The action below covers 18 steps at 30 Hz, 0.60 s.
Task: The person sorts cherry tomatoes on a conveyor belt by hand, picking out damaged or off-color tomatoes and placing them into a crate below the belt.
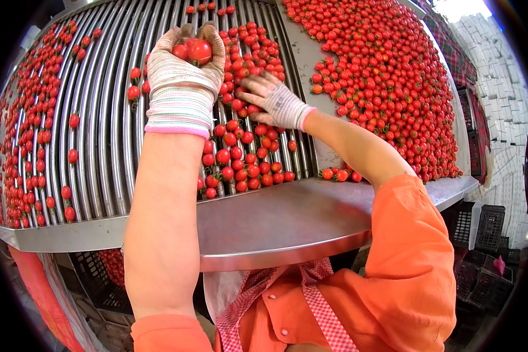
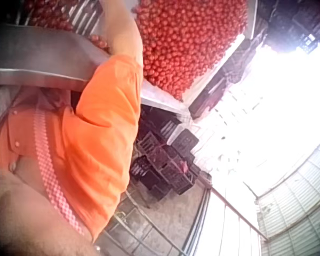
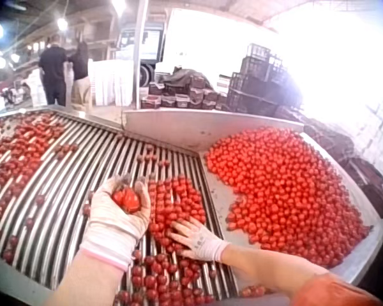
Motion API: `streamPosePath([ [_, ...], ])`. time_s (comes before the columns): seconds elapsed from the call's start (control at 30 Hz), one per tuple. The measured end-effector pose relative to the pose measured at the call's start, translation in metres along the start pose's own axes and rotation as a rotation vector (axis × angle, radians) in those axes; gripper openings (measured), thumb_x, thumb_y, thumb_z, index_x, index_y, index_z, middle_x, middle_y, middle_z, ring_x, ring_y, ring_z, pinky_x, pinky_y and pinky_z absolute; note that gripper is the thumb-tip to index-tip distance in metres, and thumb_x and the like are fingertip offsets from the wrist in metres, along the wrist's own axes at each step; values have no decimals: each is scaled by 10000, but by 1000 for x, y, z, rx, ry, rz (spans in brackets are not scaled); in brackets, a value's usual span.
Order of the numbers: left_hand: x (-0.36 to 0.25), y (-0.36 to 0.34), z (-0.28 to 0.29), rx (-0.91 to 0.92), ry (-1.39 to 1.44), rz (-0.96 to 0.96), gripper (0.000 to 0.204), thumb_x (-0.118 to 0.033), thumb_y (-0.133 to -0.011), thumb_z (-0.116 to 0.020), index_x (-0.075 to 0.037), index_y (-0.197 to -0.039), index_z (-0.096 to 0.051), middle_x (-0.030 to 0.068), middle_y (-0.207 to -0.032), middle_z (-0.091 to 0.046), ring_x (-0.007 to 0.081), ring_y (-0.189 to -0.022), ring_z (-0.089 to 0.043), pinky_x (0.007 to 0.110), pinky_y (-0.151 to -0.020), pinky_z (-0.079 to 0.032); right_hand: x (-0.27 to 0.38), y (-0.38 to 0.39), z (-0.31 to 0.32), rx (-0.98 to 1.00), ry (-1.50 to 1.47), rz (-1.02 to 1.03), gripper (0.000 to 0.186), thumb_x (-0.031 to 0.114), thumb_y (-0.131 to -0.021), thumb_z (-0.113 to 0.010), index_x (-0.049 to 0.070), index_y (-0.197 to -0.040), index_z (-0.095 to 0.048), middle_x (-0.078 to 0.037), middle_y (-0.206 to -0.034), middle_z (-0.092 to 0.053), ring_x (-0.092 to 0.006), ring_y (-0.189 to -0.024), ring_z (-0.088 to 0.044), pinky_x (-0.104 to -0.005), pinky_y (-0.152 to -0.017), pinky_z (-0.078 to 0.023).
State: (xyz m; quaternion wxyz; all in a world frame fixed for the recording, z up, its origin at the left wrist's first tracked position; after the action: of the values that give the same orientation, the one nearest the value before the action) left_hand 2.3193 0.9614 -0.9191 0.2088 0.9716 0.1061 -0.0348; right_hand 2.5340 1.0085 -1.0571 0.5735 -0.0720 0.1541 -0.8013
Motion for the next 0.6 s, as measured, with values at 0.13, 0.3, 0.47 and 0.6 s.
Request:
streamPosePath([
  [0.13,16,10,-6,3,-128,93,223,-132,-933,-583,51,-1051,-532,234,-1036,-606,285,-853,-658,331,-675,-642,-56,16,-26,152,124,-437,576,344,-882,-606,241,-1431,-464,-225,-1453,-408,-390,-1311,-452,-518,-1092,-362],
  [0.3,58,30,-7,168,-707,280,232,-187,-893,-665,-27,-1037,-577,138,-873,-652,178,-726,-648,275,-616,-604,-106,12,-42,174,292,-673,537,371,-958,-517,184,-1455,-441,-194,-1467,-408,-333,-1284,-491,-464,-1096,-383],
  [0.47,76,50,0,247,-962,332,318,-227,-897,-685,-44,-1141,-595,66,-922,-651,145,-748,-637,251,-584,-556,-36,-82,-58,-112,-411,-323,541,347,-982,-486,120,-1464,-398,-174,-1488,-394,-310,-1365,-411,-466,-1161,-294],
  [0.6,97,58,3,407,-1140,385,327,-293,-921,-680,-51,-1136,-633,22,-939,-648,116,-774,-634,246,-567,-546,4,-114,-50,-98,-206,-101,564,303,-868,-633,152,-1390,-484,-185,-1418,-447,-389,-1314,-437,-505,-1116,-333],
])
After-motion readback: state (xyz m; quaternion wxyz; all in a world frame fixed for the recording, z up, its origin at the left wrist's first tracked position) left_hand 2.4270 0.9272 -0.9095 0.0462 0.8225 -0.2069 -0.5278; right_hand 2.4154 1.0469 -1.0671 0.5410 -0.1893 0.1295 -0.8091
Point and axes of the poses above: each hand's wrist, its own y-axis away from the middle knuckle, its own z-axis out of the back of the hand, x = y × z, the point moved 1 cm from there along -y, towards the middle knuckle
